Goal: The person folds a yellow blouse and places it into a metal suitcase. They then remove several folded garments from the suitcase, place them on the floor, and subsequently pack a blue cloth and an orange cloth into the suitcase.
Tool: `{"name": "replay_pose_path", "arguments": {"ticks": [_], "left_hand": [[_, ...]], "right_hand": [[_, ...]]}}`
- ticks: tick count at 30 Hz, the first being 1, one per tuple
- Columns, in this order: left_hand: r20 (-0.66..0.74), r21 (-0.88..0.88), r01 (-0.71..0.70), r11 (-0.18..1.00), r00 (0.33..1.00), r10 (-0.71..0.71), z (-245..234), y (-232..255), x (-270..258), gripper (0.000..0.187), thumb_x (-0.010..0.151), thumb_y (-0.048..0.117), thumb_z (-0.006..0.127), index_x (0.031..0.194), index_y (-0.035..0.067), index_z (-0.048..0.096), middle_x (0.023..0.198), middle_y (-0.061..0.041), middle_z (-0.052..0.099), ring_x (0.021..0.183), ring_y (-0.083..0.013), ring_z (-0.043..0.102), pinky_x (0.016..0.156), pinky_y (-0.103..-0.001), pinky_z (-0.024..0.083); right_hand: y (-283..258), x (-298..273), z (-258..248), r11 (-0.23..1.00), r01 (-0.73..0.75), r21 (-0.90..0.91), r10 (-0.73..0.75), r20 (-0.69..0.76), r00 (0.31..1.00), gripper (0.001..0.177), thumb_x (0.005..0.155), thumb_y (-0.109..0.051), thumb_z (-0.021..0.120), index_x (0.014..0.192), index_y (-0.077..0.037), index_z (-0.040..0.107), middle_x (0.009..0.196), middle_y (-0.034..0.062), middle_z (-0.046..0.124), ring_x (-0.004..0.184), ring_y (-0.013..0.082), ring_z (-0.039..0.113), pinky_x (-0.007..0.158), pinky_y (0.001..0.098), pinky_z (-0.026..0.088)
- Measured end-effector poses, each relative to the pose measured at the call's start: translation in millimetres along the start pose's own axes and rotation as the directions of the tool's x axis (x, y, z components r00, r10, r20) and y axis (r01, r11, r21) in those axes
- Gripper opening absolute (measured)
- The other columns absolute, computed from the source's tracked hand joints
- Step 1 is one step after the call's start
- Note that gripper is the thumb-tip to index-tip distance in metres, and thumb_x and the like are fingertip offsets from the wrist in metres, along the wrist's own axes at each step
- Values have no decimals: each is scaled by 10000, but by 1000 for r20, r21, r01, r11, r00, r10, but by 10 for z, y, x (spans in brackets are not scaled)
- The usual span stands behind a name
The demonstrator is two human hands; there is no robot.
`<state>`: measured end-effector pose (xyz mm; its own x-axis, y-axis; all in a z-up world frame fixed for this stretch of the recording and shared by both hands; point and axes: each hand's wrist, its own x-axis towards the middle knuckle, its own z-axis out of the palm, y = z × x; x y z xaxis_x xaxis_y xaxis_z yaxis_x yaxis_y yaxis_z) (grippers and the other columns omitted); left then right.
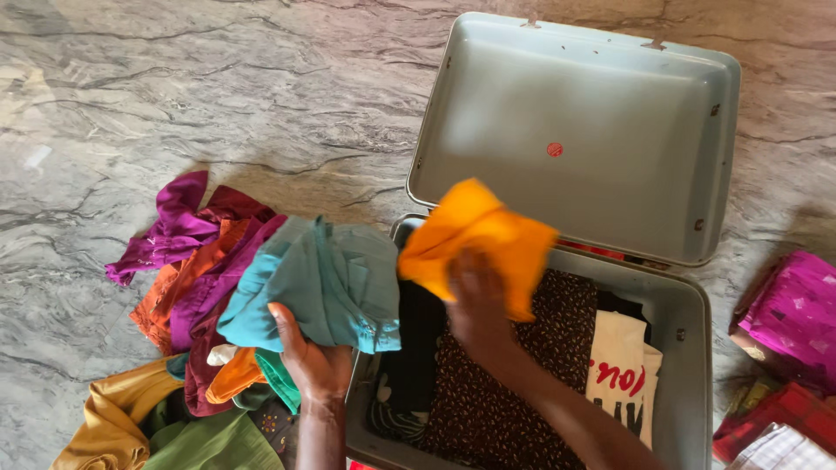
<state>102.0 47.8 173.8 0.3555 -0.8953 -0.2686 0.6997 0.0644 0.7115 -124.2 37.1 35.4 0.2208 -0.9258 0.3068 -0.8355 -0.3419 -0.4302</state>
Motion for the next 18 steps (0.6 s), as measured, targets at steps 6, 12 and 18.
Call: {"name": "replay_pose_path", "arguments": {"ticks": [6, 12, 18], "left_hand": [[43, 4, 87, 996, 995, -87, -53, 16, -44, 653, 1020, 478, 496, 1511, 50, 447, 1502, -91, 547, 1357, -274, 535, 1167, -472, 399], [21, -58, 214, 975, 977, -213, -126, -198, 26, 612, 1027, 455, 513, 1477, 40, 491, 1422, -87, 602, 1276, -269, 577, 1138, -481, 416], [24, -26, 187, 982, 982, -186, -180, -173, -19, 625, 1012, 458, 548, 1482, 51, 482, 1400, -86, 606, 1257, -275, 584, 1120, -491, 431]], "right_hand": [[125, -212, 1297, 942, 102, -320, -57, 147, 988, 634, 932, -287, 591, 1522, -136, 417, 1560, 224, 312, 1409, 510, 333, 1057, 829, 260], [305, -164, 1090, 936, 153, -317, -98, 185, 978, 490, 898, -269, 608, 1320, -20, 595, 1514, 269, 415, 1324, 515, 463, 970, 765, 382], [332, -30, 958, 914, 295, -280, -179, 375, 910, 347, 969, -156, 601, 1199, 102, 636, 1449, 391, 499, 1162, 503, 575, 899, 607, 480]]}}
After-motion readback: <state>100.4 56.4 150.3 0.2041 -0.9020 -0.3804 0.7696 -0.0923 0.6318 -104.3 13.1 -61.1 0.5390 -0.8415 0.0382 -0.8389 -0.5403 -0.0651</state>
